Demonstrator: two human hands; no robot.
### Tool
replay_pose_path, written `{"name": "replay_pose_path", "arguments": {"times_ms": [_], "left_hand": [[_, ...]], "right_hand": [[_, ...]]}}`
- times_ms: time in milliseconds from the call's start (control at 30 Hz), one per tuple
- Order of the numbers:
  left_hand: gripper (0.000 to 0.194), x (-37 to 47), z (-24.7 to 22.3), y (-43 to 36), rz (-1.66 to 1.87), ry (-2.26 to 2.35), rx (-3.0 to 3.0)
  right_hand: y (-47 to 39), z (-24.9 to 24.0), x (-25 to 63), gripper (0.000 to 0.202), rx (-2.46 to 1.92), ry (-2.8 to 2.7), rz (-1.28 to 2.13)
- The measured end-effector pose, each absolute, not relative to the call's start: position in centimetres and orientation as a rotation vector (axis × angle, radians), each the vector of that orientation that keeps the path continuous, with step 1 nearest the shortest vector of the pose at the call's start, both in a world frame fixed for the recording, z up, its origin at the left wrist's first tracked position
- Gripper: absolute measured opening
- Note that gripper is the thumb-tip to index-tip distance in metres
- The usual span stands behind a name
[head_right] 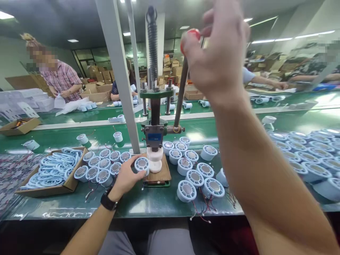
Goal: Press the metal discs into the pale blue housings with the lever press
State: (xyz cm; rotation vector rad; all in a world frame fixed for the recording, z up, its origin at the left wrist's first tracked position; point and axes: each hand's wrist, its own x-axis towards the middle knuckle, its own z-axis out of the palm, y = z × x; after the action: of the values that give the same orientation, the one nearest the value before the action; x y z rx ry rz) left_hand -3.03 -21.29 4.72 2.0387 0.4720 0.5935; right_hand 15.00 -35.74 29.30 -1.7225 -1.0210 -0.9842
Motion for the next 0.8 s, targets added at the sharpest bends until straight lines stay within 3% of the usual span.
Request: {"name": "replay_pose_path", "arguments": {"times_ms": [133, 400, 533, 633, 700, 800], "left_hand": [[0.047, -0.1, 4.9, -20.7, 0.572, 0.428, 2.025], [0.056, 1.3, 2.6, -21.1, 0.636, 0.251, 1.638], [0.047, 2.8, 2.1, -21.8, 0.576, 0.220, 1.673], [0.044, 3.3, 1.6, -21.6, 0.547, 0.243, 1.746], [0.047, 3.2, 1.4, -21.4, 0.524, 0.216, 1.721], [0.060, 2.0, 1.9, -21.2, 0.443, 0.131, 1.704]], "right_hand": [[-31.7, 31.8, 18.1, 0.071, -1.558, -1.048, -0.624], [-31.0, 30.4, 18.6, 0.074, -1.478, -1.006, -0.744], [-31.3, 30.4, 18.4, 0.075, -1.487, -1.002, -0.727], [-30.8, 30.5, 18.6, 0.069, -1.478, -1.004, -0.708], [-30.6, 30.9, 18.7, 0.054, -1.473, -0.965, -0.713], [-31.8, 31.2, 17.4, 0.037, -1.456, -0.927, -0.712]]}}
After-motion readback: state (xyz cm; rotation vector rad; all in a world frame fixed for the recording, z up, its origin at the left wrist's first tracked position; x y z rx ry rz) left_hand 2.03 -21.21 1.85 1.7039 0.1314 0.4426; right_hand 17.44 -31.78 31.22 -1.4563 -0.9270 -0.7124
